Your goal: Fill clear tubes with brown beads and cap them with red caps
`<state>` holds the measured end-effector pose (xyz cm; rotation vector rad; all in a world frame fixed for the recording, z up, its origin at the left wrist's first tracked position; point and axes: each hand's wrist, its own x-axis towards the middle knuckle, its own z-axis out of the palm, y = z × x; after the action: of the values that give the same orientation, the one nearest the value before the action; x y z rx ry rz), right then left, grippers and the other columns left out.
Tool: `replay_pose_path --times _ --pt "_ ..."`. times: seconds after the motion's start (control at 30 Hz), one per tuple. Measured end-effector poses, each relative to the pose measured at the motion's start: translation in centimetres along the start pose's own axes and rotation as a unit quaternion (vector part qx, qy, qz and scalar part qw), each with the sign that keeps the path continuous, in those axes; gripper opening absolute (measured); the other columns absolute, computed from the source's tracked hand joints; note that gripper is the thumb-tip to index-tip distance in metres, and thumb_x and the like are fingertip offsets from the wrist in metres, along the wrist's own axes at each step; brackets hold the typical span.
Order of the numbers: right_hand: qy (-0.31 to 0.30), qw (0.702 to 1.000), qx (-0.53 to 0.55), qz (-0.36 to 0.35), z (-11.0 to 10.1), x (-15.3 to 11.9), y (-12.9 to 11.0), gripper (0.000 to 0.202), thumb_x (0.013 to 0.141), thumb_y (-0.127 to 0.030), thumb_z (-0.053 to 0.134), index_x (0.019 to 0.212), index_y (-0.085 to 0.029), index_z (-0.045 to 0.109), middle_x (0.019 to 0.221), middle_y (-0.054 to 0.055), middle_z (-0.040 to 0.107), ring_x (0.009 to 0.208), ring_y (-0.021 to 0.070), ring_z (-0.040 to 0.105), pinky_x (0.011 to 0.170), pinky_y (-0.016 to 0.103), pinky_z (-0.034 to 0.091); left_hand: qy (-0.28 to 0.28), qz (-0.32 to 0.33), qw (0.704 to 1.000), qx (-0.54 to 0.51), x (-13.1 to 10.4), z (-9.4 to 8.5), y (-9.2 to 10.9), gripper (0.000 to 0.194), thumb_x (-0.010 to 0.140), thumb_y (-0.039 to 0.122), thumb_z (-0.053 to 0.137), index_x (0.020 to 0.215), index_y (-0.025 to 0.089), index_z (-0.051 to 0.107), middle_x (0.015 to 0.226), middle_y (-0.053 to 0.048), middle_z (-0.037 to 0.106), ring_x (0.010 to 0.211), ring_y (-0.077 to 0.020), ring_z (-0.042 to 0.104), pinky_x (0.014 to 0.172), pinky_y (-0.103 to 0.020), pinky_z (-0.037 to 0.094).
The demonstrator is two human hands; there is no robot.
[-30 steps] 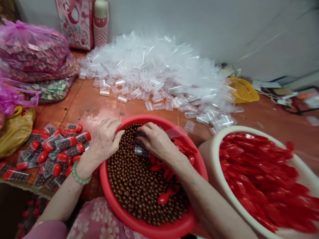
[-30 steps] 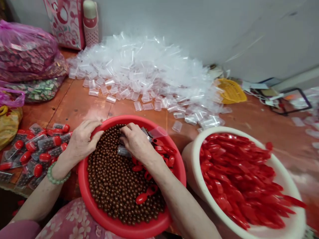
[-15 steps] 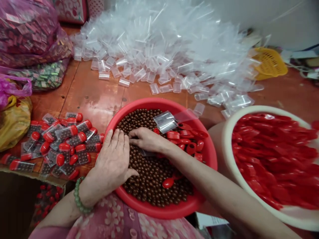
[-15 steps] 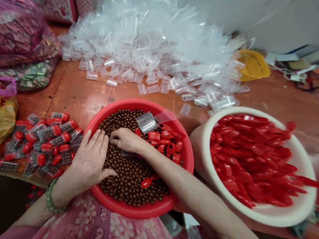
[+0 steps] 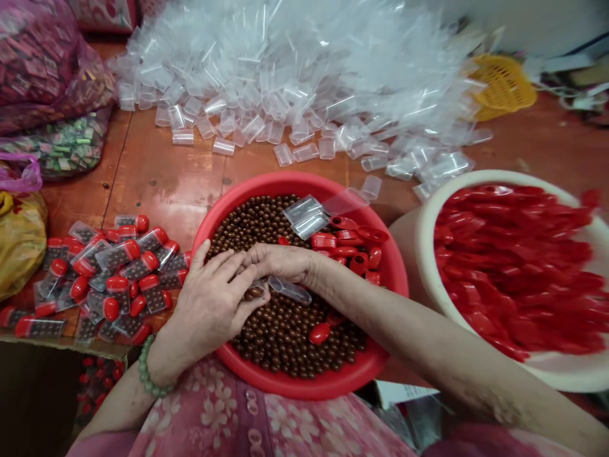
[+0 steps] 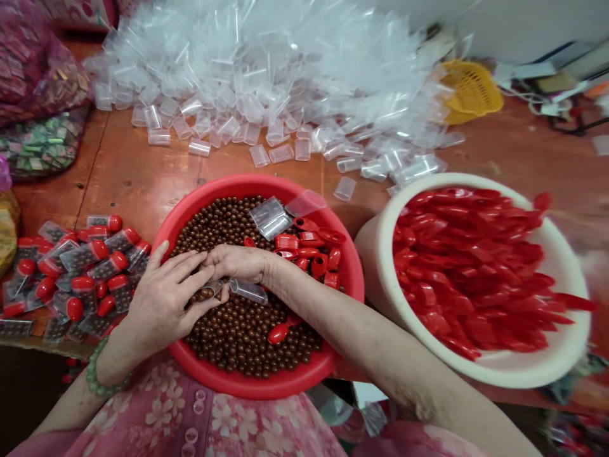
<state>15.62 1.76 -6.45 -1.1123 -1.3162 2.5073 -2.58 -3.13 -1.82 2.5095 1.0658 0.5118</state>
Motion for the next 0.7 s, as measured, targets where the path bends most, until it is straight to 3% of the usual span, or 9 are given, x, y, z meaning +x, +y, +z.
replay_pose_path --times 0.1,0.2,0.3,0.37,0.4,0.47,0.57,0.7 --pt "0.031 0.999 -0.015 -0.031 0.4 -0.7 -0.6 0.025 0.067 -0.037 0.063 0.076 -0.014 0.064 0.07 0.0 0.067 0.054 0.0089 0.057 0.054 0.023 0.05 0.039 -0.003 0.996 -0.076 0.4 -0.3 -0.1 0.029 0.091 0.03 0.057 0.116 0.017 0.064 0.122 -0.011 0.068 0.113 -0.0256 0.063 0.11 -0.053 0.034" --pt "0.101 0.986 -0.115 -0.072 0.7 -2.0 -1.7 0.023 0.079 -0.035 0.057 0.086 -0.015 0.067 0.081 0.002 0.069 0.072 0.0132 0.063 0.071 0.029 0.053 0.039 -0.037 0.974 -0.221 0.7 -0.9 0.1 0.024 0.092 0.024 0.056 0.113 0.016 0.063 0.113 -0.008 0.072 0.104 -0.0191 0.067 0.098 -0.036 0.048" --pt "0.223 0.924 -0.27 -0.154 0.8 -4.1 -2.6 0.022 0.086 -0.031 0.054 0.096 -0.018 0.069 0.1 0.005 0.07 0.098 0.0188 0.063 0.094 0.037 0.048 -0.008 -0.067 0.962 -0.264 1.1 -1.3 0.1 0.019 0.093 0.022 0.052 0.106 0.014 0.064 0.1 -0.007 0.073 0.089 -0.0161 0.068 0.08 -0.027 0.053" --pt "0.298 0.871 -0.339 -0.194 0.7 -6.0 -2.6 0.024 0.089 -0.032 0.052 0.101 -0.019 0.068 0.107 0.006 0.069 0.104 0.0205 0.062 0.098 0.038 0.046 -0.045 -0.059 0.975 -0.207 1.3 -1.3 0.0 0.017 0.093 0.02 0.051 0.099 0.013 0.065 0.094 -0.008 0.071 0.086 -0.0181 0.067 0.078 -0.029 0.051" --pt "0.32 0.86 -0.347 -0.195 0.7 -7.0 -2.4 0.025 0.089 -0.033 0.052 0.102 -0.019 0.068 0.106 0.006 0.07 0.102 0.0204 0.063 0.096 0.037 0.047 -0.059 -0.054 0.98 -0.181 1.4 -1.2 -0.1 0.016 0.092 0.019 0.051 0.097 0.013 0.066 0.093 -0.008 0.07 0.086 -0.0189 0.066 0.078 -0.03 0.051" --pt "0.335 0.863 -0.34 -0.169 0.8 -9.2 -1.7 0.025 0.091 -0.034 0.051 0.102 -0.02 0.068 0.099 0.004 0.071 0.091 0.0188 0.066 0.086 0.033 0.051 -0.075 -0.051 0.982 -0.163 1.7 -1.1 -0.3 0.016 0.092 0.019 0.052 0.097 0.013 0.066 0.093 -0.008 0.07 0.086 -0.0191 0.065 0.078 -0.03 0.049" --pt "0.298 0.882 -0.347 -0.116 1.6 -12.1 -0.4 0.02 0.091 -0.03 0.052 0.095 -0.02 0.069 0.087 0.002 0.072 0.08 0.0165 0.066 0.075 0.028 0.052 -0.081 -0.037 0.975 -0.204 2.1 -0.8 -0.1 0.013 0.09 0.022 0.057 0.093 0.015 0.067 0.09 -0.005 0.07 0.082 -0.0162 0.065 0.074 -0.027 0.048" --pt "0.25 0.872 -0.42 -0.032 2.9 -13.5 1.1 0.017 0.09 -0.019 0.052 0.097 -0.022 0.067 0.092 0.001 0.071 0.084 0.0165 0.066 0.078 0.029 0.049 -0.096 -0.052 0.946 -0.306 2.4 -0.4 0.7 0.012 0.087 0.026 0.064 0.093 0.017 0.069 0.084 -0.001 0.071 0.074 -0.0123 0.064 0.068 -0.023 0.047"
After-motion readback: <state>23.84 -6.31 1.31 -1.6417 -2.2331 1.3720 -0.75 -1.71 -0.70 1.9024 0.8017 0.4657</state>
